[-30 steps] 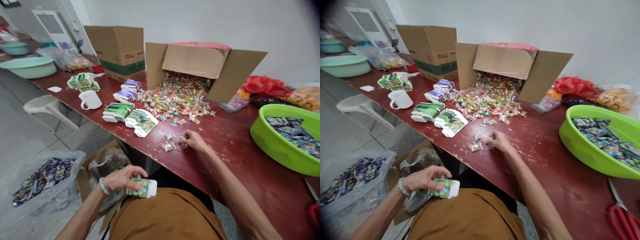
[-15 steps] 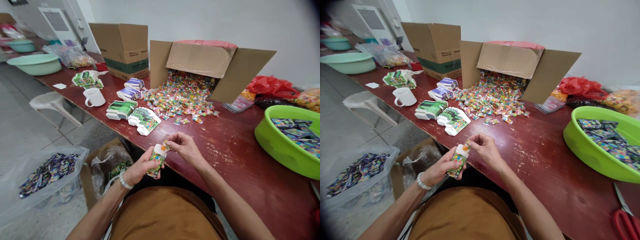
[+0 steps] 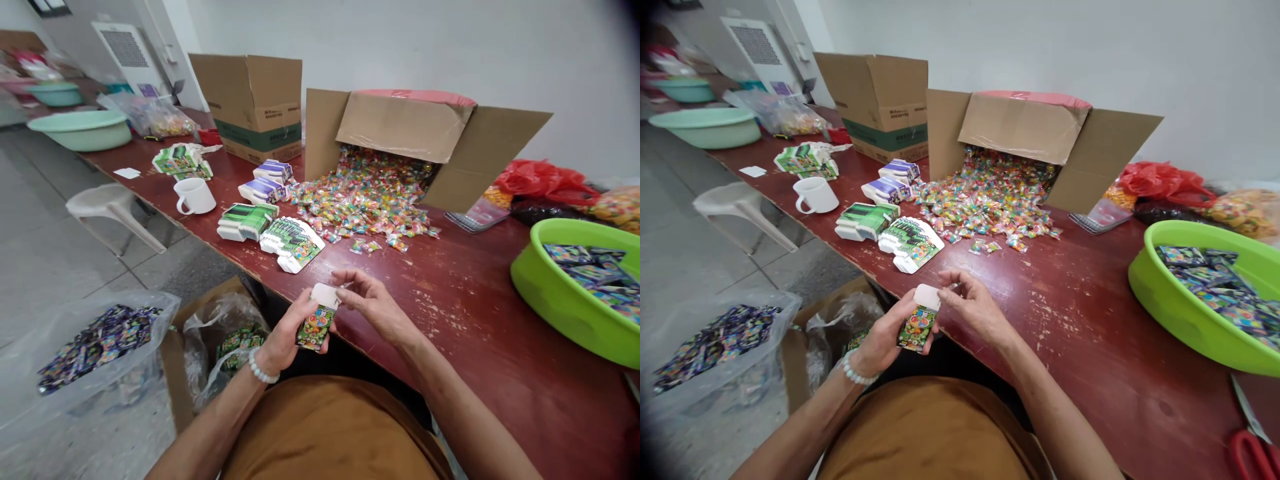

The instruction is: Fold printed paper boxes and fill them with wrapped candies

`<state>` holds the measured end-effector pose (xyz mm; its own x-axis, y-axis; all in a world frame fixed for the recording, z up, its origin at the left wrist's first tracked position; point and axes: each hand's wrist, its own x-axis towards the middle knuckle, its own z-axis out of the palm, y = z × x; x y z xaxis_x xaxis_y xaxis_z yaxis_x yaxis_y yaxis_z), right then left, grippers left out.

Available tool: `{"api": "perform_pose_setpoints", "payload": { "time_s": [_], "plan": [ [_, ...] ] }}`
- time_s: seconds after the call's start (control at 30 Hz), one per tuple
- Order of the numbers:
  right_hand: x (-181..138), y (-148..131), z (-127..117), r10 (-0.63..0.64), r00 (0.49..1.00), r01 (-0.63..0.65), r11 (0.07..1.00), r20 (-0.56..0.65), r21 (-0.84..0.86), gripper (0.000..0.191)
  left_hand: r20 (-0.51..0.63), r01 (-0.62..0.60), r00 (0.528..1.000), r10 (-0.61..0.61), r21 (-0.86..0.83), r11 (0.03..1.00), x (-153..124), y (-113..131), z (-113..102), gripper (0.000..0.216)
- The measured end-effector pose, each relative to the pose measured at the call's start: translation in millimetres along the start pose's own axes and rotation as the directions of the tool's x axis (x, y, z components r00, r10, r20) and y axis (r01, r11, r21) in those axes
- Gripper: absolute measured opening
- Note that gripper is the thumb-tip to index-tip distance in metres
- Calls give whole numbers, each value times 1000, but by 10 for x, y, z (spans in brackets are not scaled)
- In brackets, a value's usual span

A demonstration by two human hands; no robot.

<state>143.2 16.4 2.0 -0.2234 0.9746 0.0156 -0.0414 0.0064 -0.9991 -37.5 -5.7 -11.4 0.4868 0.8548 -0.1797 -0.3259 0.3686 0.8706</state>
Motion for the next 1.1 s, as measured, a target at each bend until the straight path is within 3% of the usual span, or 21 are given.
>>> {"api": "perform_pose_setpoints", "payload": {
  "time_s": [0.1,0.2,0.3,0.37,0.53,0.67,0.9,1.1],
  "plan": [
    [-41,42,82,67,990,-87,982,122,169,42,-24,40,999,-42,-85,996,10,-27,33,45],
    [-88,61,198,61,985,-97,970,163,223,39,-48,16,999,-19,-77,997,30,-70,44,39],
    [-105,67,247,-89,995,87,995,48,49,21,-84,-64,995,58,-61,996,50,-94,39,27],
    [-107,56,228,-227,974,224,966,-9,-130,20,-82,-46,996,40,-83,996,58,-82,35,26],
    [-109,-9,104,-341,926,374,889,161,-263,19,16,177,984,-178,-244,954,65,3,34,46],
    [-88,-37,64,-390,884,459,829,258,-319,16,34,167,986,-164,-305,938,73,35,49,44],
    [-3,11,179,-137,973,171,969,186,-177,19,-95,74,991,-97,-216,974,81,8,72,51],
    [103,32,165,106,972,-99,994,209,-45,27,-44,143,987,-155,-205,968,118,-40,14,69]
  ]
}}
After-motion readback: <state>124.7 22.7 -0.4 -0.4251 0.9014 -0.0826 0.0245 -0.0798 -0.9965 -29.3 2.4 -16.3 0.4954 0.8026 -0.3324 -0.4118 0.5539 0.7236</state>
